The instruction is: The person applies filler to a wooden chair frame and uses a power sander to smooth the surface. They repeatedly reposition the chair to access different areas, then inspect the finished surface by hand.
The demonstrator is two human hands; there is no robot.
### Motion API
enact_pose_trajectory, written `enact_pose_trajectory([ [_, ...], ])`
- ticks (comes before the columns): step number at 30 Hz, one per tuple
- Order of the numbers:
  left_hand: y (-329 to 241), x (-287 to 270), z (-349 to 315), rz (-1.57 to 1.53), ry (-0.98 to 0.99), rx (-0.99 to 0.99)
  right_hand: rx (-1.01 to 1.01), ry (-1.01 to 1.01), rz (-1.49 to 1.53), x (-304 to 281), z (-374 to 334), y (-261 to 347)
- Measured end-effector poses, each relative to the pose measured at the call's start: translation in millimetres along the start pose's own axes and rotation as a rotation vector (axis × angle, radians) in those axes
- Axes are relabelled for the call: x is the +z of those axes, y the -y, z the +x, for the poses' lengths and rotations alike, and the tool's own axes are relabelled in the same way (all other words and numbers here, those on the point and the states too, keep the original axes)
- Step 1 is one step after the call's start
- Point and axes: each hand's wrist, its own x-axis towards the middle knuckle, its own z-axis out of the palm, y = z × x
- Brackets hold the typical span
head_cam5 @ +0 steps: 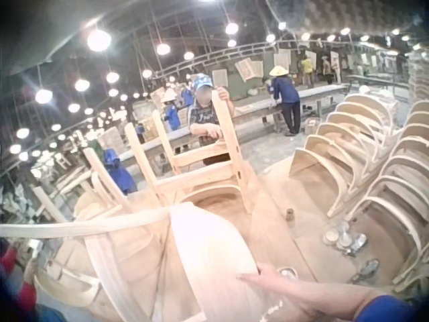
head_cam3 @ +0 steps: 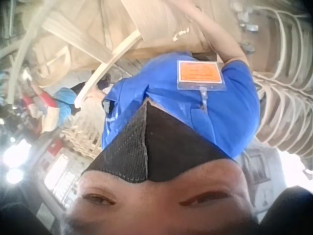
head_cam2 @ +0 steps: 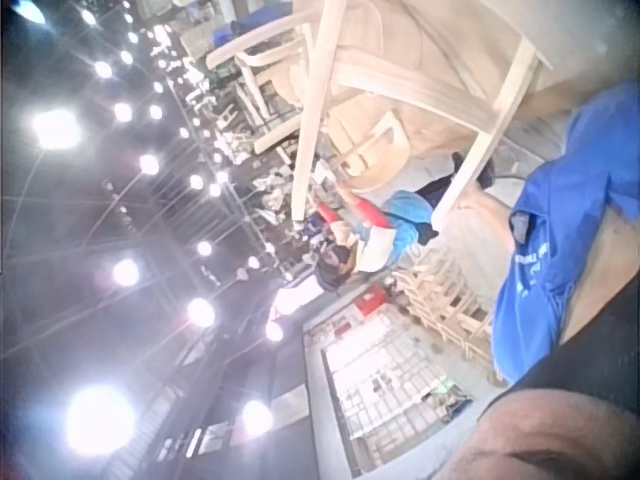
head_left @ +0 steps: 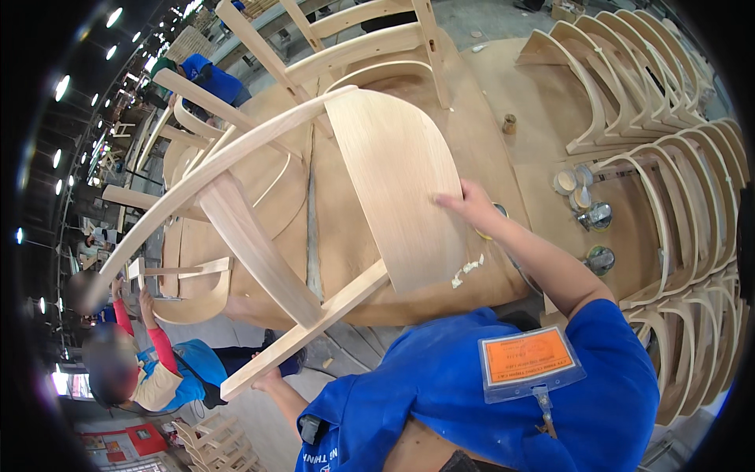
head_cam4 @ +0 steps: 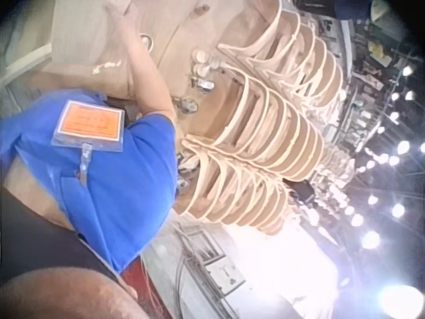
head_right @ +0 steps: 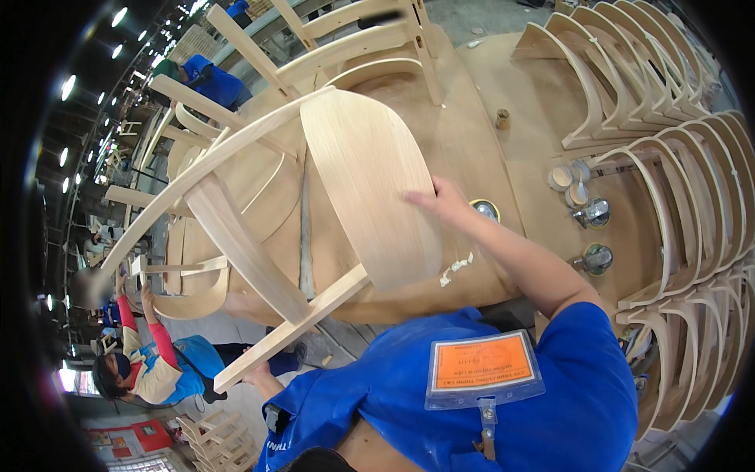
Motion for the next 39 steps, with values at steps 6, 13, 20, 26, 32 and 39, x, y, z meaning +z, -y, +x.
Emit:
enact_pose_trajectory([
  [6,-12.8,55.8,-51.9,0.571,-0.264,0.361,-0.114,0.039,0.062,-1.5,-51.9,-16.7],
  [13,49.8,147.2,-80.8,1.037,1.012,1.068,-0.074,0.049,0.023,7.3,-111.3,-30.3],
  [20,55.4,164.2,-151.8,0.767,0.759,0.640,-0.223,0.027,0.076,25.1,-116.5,-29.8],
  [26,14.3,230.3,-204.2,0.266,0.762,0.495,-0.657,-0.217,0.033,7.8,-82.4,108.6],
  [32,28.9,290.7,-231.3,-0.113,0.585,0.368,-1.364,-0.364,-0.185,16.8,-82.7,284.1],
  [39,81.2,265.8,-211.4,0.005,0.887,-0.034,-1.719,-0.277,-0.593,72.9,-124.8,343.0],
])
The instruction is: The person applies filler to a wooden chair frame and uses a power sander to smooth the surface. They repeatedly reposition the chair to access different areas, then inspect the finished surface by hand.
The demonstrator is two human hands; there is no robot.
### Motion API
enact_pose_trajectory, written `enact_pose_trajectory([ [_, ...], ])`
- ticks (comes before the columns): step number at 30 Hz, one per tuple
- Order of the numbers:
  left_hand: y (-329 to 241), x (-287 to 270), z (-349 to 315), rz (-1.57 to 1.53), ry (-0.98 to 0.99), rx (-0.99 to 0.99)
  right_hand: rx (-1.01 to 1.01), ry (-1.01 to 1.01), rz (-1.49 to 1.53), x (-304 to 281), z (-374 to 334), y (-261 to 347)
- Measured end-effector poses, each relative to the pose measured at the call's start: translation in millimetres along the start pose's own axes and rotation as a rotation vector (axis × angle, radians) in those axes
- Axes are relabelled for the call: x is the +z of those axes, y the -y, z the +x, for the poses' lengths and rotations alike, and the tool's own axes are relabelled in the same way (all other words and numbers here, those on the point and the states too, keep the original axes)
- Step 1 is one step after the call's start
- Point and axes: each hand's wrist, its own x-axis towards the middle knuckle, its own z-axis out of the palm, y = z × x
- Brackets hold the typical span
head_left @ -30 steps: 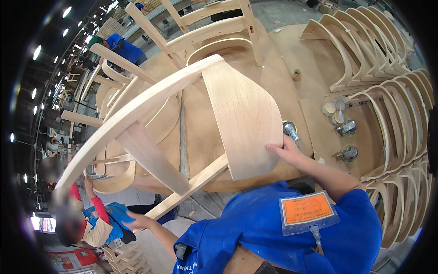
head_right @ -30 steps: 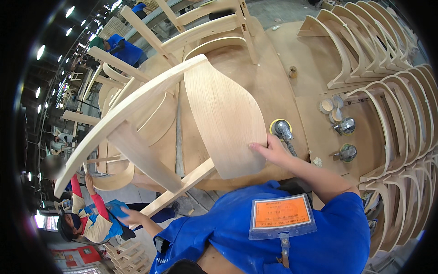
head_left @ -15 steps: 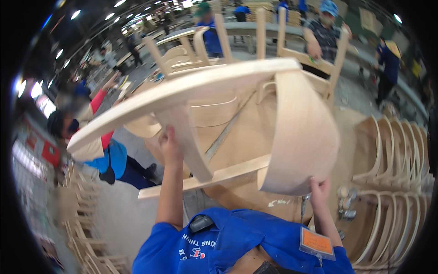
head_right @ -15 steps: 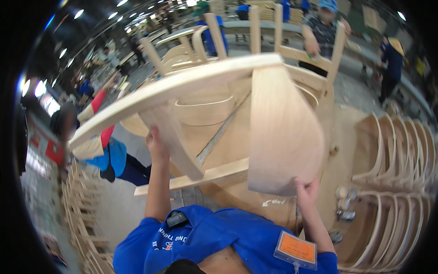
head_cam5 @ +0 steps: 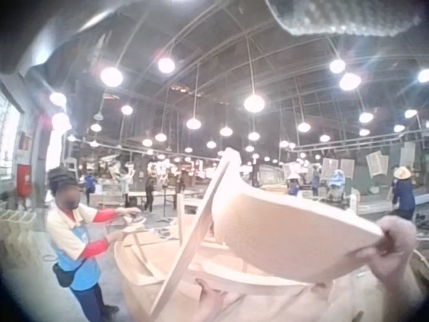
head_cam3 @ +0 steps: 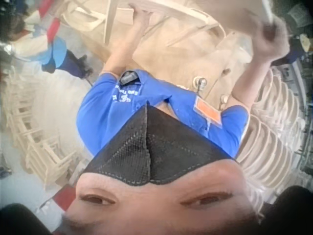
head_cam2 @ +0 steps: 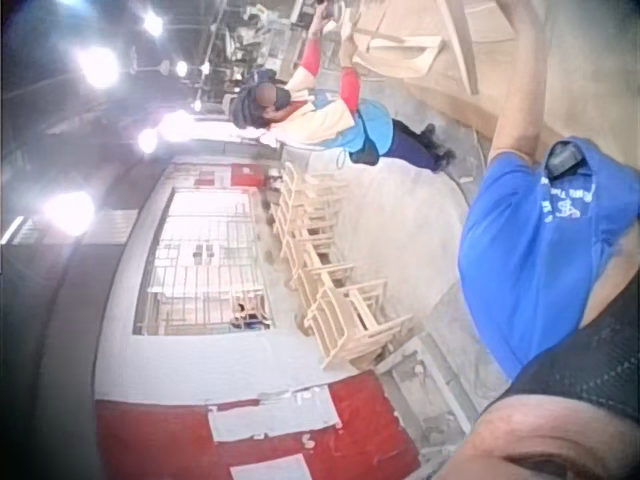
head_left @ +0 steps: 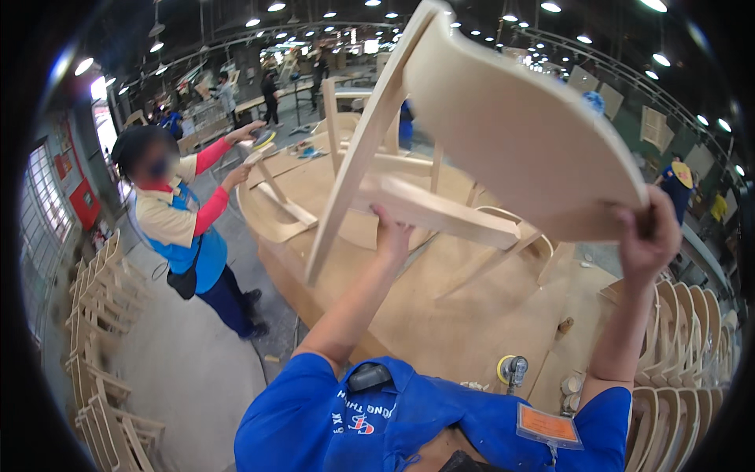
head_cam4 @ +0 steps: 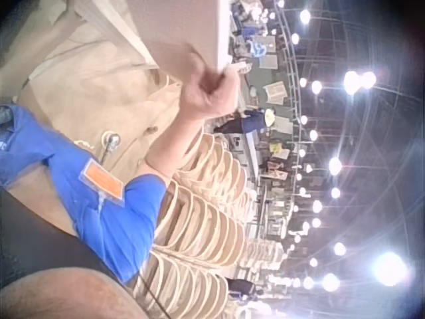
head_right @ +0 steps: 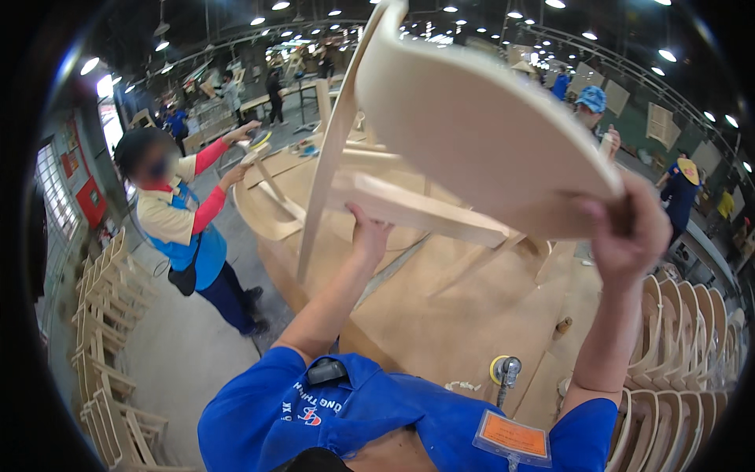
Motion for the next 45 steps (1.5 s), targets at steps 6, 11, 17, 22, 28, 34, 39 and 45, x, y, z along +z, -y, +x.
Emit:
enact_pose_trajectory([
  [6,-19.2,-54.3,-19.4,0.305,0.271,-0.535,-0.136,0.205,-0.198,56.1,-14.0,69.2],
  [11,-108.6,-32.5,-58.1,0.074,0.427,-0.172,-0.096,0.239,-0.243,80.9,-15.7,122.1],
  [17,-180.8,-30.2,-99.5,-0.024,0.336,-0.159,-0.096,0.332,-0.269,104.1,-38.4,202.2],
  [22,-181.5,-72.4,-96.2,-0.141,0.332,-0.200,-0.096,0.351,-0.238,104.8,-57.9,239.6],
  [28,-176.2,-112.1,-73.2,-0.250,0.553,-0.183,-0.010,0.427,-0.312,76.7,-93.8,250.5],
  [34,-181.4,-127.5,-50.4,-0.217,0.421,-0.252,0.174,0.417,-0.334,26.6,-133.3,214.8],
  [39,-184.5,-128.7,-32.8,-0.221,0.453,-0.256,0.426,0.306,-0.177,0.3,-169.5,162.1],
  [45,-176.5,-120.9,-31.2,-0.419,0.707,-0.276,0.800,0.099,-0.159,-14.1,-193.4,118.8],
])
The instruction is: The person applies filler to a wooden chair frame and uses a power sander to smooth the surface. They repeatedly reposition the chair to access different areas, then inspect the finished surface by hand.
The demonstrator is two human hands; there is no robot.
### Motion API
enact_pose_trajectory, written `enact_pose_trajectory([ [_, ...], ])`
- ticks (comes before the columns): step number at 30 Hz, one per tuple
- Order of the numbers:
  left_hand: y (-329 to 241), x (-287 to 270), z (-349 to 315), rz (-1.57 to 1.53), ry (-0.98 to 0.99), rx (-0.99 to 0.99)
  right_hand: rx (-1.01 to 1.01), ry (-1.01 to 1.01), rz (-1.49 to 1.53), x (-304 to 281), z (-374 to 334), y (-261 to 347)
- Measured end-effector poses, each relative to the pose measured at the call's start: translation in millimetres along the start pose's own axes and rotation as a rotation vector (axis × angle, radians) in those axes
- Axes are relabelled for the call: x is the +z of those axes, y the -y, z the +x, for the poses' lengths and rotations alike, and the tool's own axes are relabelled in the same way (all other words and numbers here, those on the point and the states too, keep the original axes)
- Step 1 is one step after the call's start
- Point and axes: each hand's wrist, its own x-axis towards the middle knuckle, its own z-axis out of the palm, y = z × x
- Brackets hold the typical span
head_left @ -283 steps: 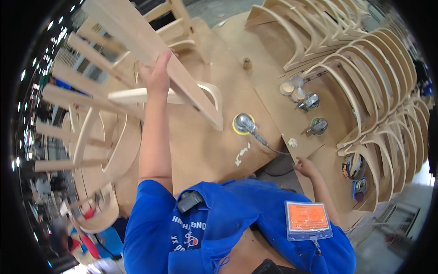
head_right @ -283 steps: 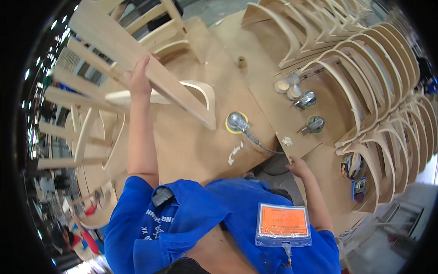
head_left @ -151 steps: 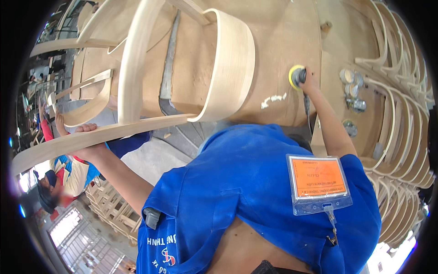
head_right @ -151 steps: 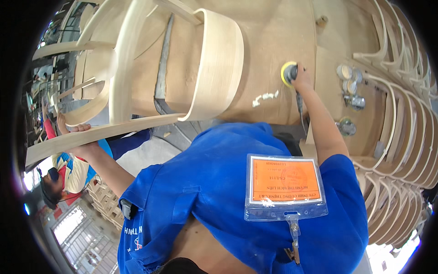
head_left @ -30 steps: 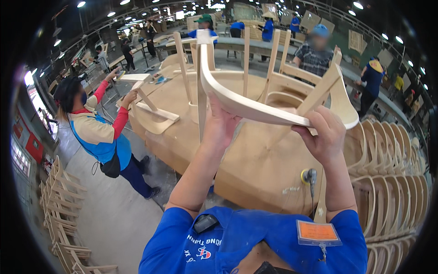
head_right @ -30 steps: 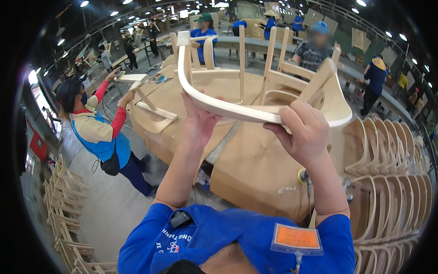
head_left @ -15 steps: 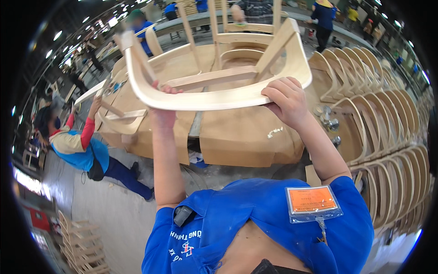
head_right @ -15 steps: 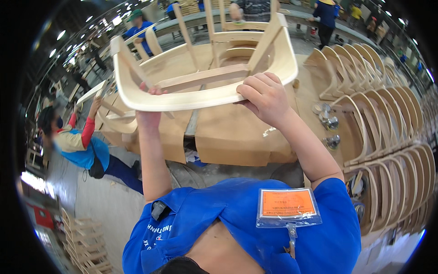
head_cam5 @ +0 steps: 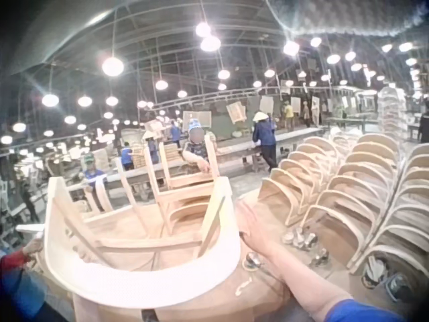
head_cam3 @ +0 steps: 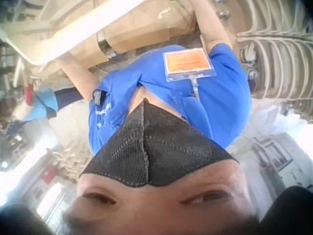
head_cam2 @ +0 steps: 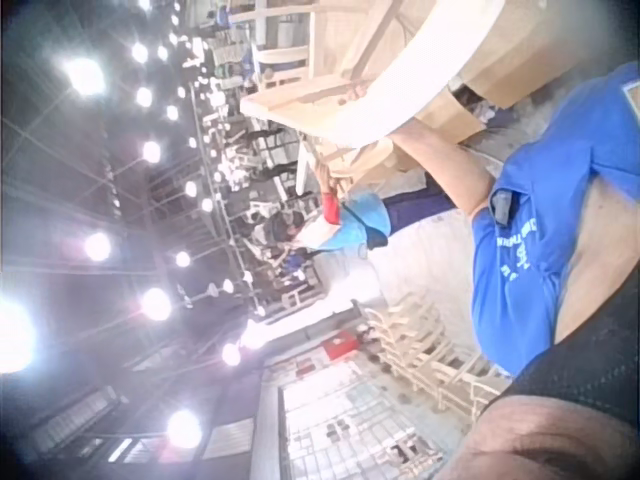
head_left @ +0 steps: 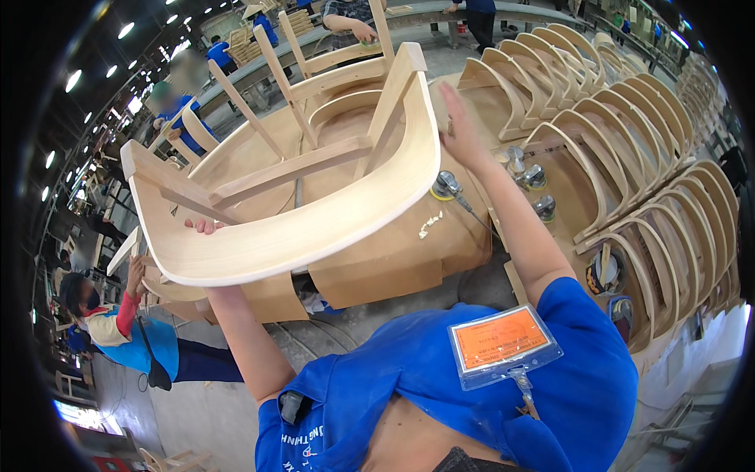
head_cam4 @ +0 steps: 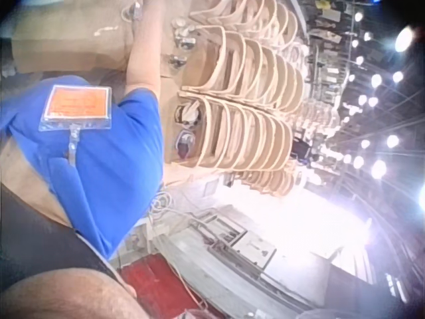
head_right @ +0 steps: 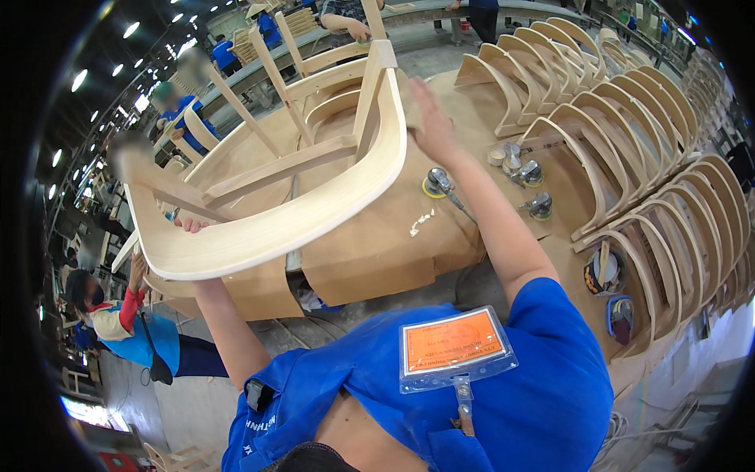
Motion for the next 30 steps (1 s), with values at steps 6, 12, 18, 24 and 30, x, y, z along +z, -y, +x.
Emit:
enact_pose_trajectory([
  [6,13.6,17.9,-10.9,0.067,-0.046,0.101,0.165,-0.117,0.790,-16.6,37.5,-12.6],
  [12,2.8,-9.4,12.9,-0.040,0.159,-0.065,0.224,0.003,0.616,-21.1,22.1,-14.2],
  [18,-23.3,-52.2,45.2,-0.088,0.311,-0.179,0.079,0.165,0.757,-21.5,-40.2,5.6],
  [24,-57.2,-69.0,60.5,-0.089,0.376,-0.340,0.033,0.203,0.681,0.5,-99.8,48.4],
  [30,-69.9,-99.2,59.9,-0.259,0.409,-0.435,-0.007,0.213,0.544,17.6,-142.9,70.5],
])
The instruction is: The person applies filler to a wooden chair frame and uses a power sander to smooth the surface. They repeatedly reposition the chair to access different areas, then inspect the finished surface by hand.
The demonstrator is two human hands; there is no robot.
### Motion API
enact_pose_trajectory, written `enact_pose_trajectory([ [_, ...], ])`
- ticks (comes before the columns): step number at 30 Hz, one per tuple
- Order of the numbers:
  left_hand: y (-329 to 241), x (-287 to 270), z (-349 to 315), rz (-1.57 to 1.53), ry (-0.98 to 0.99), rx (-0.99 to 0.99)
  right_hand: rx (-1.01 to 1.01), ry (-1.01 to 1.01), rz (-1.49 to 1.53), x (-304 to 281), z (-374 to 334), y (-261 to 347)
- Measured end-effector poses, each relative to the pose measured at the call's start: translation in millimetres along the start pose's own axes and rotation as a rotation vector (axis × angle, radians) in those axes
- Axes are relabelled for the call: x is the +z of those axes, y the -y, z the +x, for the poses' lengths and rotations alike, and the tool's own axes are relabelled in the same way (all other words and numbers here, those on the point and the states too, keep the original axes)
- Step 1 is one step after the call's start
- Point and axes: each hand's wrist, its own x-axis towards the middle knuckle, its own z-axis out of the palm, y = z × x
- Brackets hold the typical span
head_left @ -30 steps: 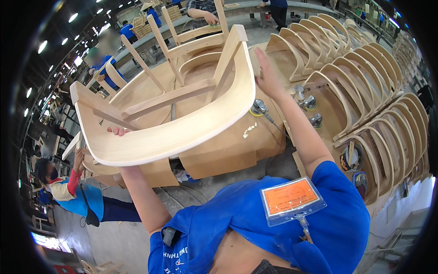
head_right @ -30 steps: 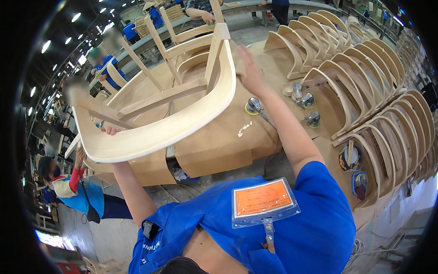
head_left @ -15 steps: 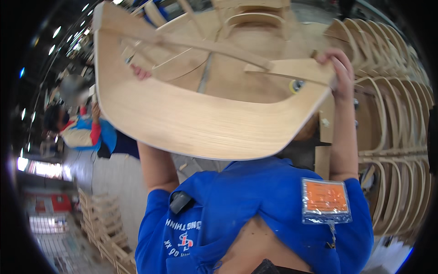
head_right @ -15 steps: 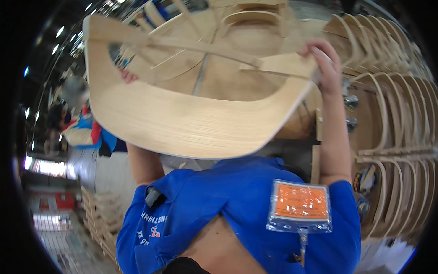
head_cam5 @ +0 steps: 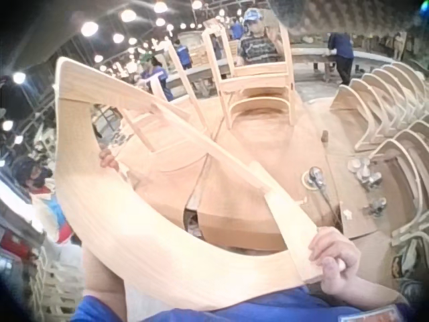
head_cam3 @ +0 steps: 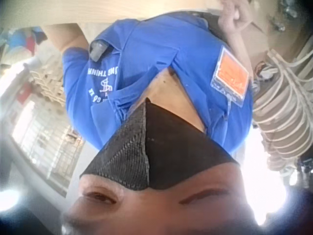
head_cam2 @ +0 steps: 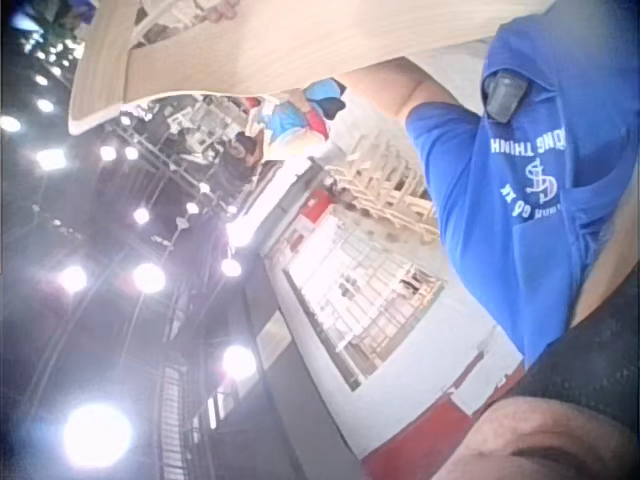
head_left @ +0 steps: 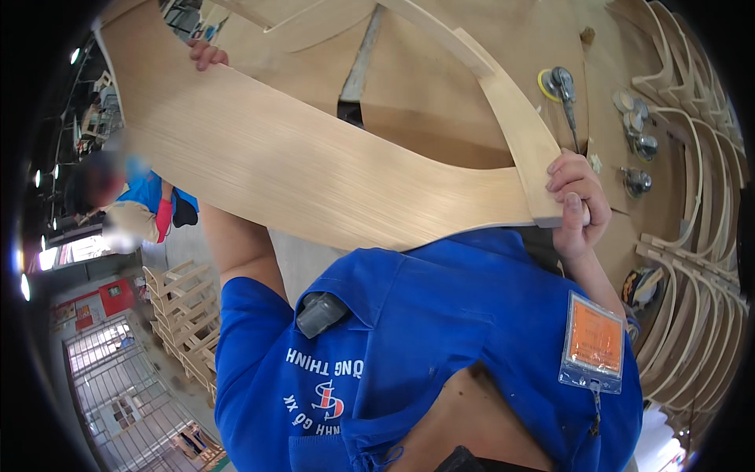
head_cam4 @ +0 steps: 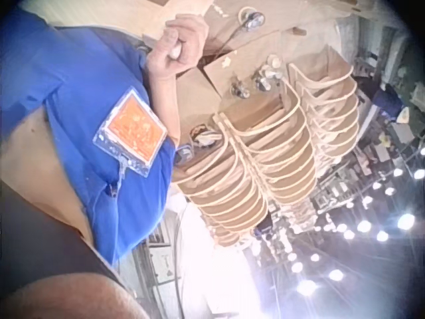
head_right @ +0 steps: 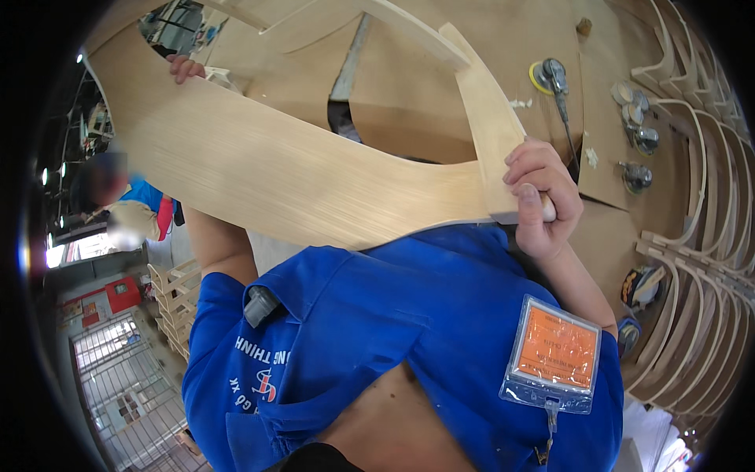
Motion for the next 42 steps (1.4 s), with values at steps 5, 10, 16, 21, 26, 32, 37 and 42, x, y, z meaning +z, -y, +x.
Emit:
enact_pose_trajectory([
  [5,-3.1,-9.9,-12.2,0.138,0.002,0.056,0.020,-0.008,0.010,21.4,-8.2,4.7],
  [10,8.9,-10.7,-15.0,0.085,-0.111,0.112,0.068,-0.030,-0.045,25.6,-15.4,1.5],
  [16,35.4,5.0,31.2,0.199,-0.209,0.122,0.151,-0.107,-0.057,-32.1,45.5,0.5],
  [21,115.4,40.6,92.1,0.321,-0.439,0.451,-0.122,-0.330,-1.027,-69.4,104.2,49.5],
  [26,203.1,70.4,169.9,0.307,-0.515,0.710,-0.307,0.053,-0.822,19.7,102.4,86.8],
  [32,239.8,109.1,213.8,0.478,-0.832,0.836,-0.163,0.084,-0.958,-4.4,130.6,80.4],
  [37,235.5,86.4,217.1,0.437,-0.634,0.746,-0.223,0.131,-0.909,-18.3,137.6,68.6],
  [42,186.8,43.1,211.7,0.481,-0.020,0.520,-0.521,0.371,-0.677,-42.0,144.5,61.3],
])
